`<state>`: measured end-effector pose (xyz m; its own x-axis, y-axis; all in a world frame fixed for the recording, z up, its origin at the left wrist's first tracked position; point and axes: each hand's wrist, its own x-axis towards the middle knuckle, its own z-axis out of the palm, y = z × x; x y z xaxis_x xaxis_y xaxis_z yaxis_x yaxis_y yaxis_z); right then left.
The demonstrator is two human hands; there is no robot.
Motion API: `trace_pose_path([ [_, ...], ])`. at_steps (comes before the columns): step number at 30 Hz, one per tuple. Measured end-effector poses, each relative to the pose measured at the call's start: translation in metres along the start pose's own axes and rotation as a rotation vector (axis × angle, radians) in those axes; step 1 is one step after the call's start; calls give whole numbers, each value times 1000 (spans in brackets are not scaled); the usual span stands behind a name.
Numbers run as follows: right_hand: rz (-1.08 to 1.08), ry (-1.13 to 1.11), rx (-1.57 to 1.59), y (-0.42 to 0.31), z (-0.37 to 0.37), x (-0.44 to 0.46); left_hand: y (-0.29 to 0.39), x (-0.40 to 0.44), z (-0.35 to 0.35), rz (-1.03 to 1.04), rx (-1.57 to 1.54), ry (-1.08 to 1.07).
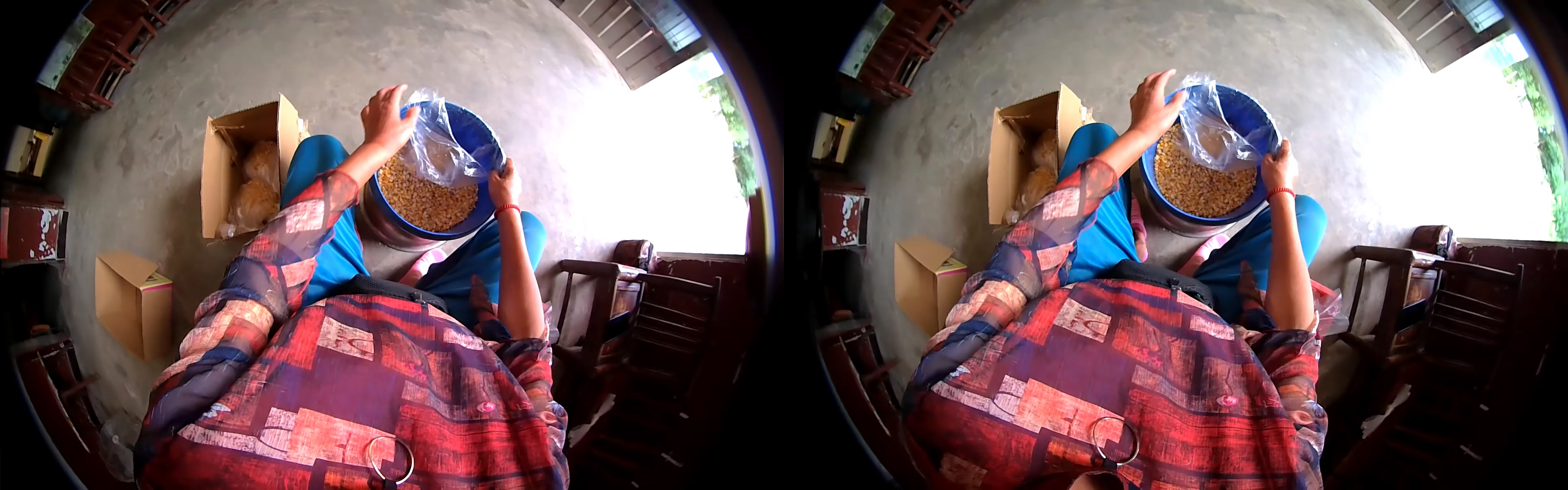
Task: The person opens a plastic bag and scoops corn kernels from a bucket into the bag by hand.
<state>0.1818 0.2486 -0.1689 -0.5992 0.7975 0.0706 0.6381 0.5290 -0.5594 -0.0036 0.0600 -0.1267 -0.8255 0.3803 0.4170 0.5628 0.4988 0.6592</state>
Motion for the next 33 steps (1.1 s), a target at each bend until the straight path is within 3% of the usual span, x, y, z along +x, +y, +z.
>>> trace_pose_path([
  [6, 19, -45, -16, -5, -4, 0, 43, 30, 9, -102, 153, -151],
  [8, 5, -53, -27, -9, -7, -1, 44, 32, 12, -93, 230, -185],
  [10, 16, -61, -13, -12, -9, -2, 38, 34, 17, -83, 258, -363],
  [12, 20, -66, -7, -10, -8, -1, 18, 32, 32, -72, 196, -317],
  [14, 27, -73, 1, -10, -8, -3, 15, 29, 23, -156, -167, -230],
  [16, 24, -40, 16, -10, -7, -3, 6, 20, 13, -219, -488, -288],
  [18, 27, -40, 30, -11, -8, -4, -3, 14, 7, -399, -840, -269],
  [22, 6, -8, -1, -10, -7, -4, 10, 17, -20, -524, -892, -336],
  [27, -16, -35, -6, -14, -11, -4, 22, 42, 10, -374, -498, -251],
  [29, -14, -31, -22, -15, -12, -5, 37, 48, 15, -245, -73, -189],
  [30, -15, -32, -24, -16, -12, -5, 37, 50, 15, -247, -74, -188],
  [33, -4, -46, -15, -15, -13, -5, 39, 57, 7, -269, 143, -505],
])
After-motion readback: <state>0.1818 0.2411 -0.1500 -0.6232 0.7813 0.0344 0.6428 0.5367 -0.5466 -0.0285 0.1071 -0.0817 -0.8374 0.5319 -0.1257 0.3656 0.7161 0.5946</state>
